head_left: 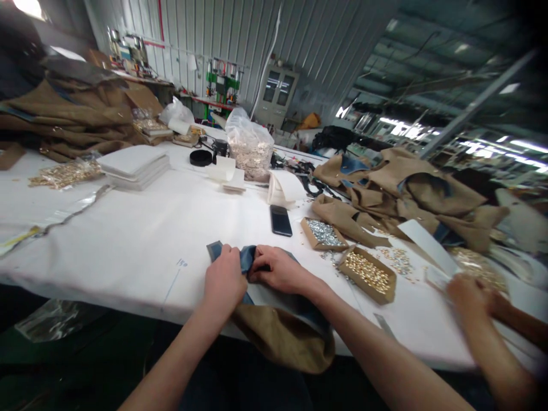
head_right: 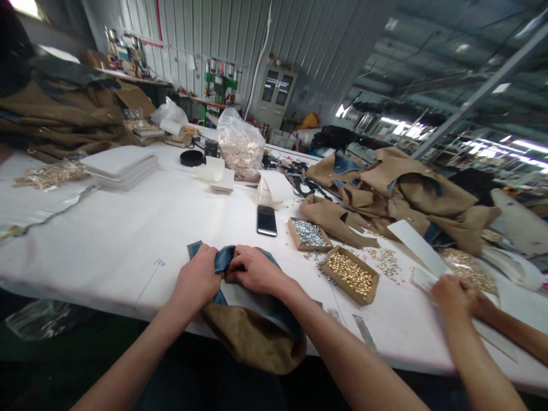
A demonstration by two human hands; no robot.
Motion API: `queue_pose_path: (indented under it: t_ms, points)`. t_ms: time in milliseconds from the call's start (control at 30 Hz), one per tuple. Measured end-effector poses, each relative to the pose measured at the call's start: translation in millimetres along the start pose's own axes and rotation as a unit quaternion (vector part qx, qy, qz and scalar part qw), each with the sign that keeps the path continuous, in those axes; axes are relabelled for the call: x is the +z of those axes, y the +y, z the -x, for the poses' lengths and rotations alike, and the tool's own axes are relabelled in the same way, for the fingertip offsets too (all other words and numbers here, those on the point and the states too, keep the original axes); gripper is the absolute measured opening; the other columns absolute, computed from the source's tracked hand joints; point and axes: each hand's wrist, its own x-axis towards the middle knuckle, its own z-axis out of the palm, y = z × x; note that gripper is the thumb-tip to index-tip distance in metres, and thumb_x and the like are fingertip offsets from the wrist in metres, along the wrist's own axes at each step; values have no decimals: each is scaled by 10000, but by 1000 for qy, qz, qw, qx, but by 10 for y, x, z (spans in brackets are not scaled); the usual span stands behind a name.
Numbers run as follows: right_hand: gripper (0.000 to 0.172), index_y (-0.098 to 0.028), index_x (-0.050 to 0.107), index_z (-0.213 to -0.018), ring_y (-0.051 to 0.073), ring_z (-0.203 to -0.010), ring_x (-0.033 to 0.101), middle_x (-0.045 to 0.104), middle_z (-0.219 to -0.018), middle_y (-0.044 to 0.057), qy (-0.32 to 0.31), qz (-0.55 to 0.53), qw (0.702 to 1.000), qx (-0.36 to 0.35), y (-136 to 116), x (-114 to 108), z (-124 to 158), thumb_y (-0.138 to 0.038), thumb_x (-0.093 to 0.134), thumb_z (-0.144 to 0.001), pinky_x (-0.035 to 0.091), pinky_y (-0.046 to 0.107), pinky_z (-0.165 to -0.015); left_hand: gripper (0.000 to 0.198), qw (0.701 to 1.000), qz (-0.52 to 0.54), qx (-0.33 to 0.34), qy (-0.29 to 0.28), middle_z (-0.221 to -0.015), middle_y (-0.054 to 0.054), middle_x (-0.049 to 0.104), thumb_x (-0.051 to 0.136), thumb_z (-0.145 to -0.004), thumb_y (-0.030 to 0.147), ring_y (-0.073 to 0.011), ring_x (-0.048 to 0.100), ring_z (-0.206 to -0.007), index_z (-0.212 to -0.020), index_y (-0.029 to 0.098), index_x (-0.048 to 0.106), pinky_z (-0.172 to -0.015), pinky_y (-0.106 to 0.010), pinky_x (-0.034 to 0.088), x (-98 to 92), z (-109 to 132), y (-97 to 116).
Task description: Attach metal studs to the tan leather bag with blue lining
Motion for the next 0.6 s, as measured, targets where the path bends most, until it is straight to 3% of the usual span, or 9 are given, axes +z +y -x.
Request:
queue_pose_path:
  t_ms: [300, 400, 467, 533, 600]
  points:
    - [166, -244, 865, -824, 193, -911, 641, 695, -1009, 11, 50, 55, 992, 107, -135, 20, -52, -163, 1001, -776, 464, 297, -788, 152, 1000, 4, 10, 6, -1314, -113, 667, 728, -1026, 170, -295, 761, -1097, -1142, 208, 637, -826, -384, 539, 20, -12, 15]
    - [429, -199, 766, -920, 218, -937, 622, 688, -1048, 19, 116, 104, 976, 149, -205, 11, -59, -225, 1086, -634, 444, 313, -763, 126, 1000, 12, 18, 10, -1291, -107, 680, 697, -1043, 149, -283, 758, -1086, -1127, 211, 628, -819, -369, 516, 24, 9, 21]
    - [634, -188, 727, -1082, 269, -1036, 633, 699, -1161, 60, 135, 162, 966, 150, -253, -16, -76, -260, 1106, -579, 490, 356, -847, 131, 999, 19, 26, 13, -1267, -95, 692, 693, -1037, 128, -281, 753, -1093, -1106, 214, 623, -823, -363, 504, 28, 22, 25]
    - [774, -172, 703, -1282, 340, -1220, 638, 682, -1369, 138, 133, 226, 958, 120, -285, -56, -115, -250, 1082, -612, 521, 452, -1040, 152, 999, 26, 37, 16, -1252, -83, 705, 678, -1029, 97, -278, 748, -1111, -1103, 218, 622, -836, -357, 499, 33, 32, 31]
    - [917, -164, 638, -1488, 405, -1434, 577, 611, -1565, 205, 125, 274, 950, 77, -295, -107, -176, -195, 1034, -662, 433, 558, -1253, 203, 998, 31, 47, 18, -1256, -79, 718, 634, -1021, 47, -270, 737, -1151, -1128, 219, 627, -870, -348, 499, 40, 43, 41]
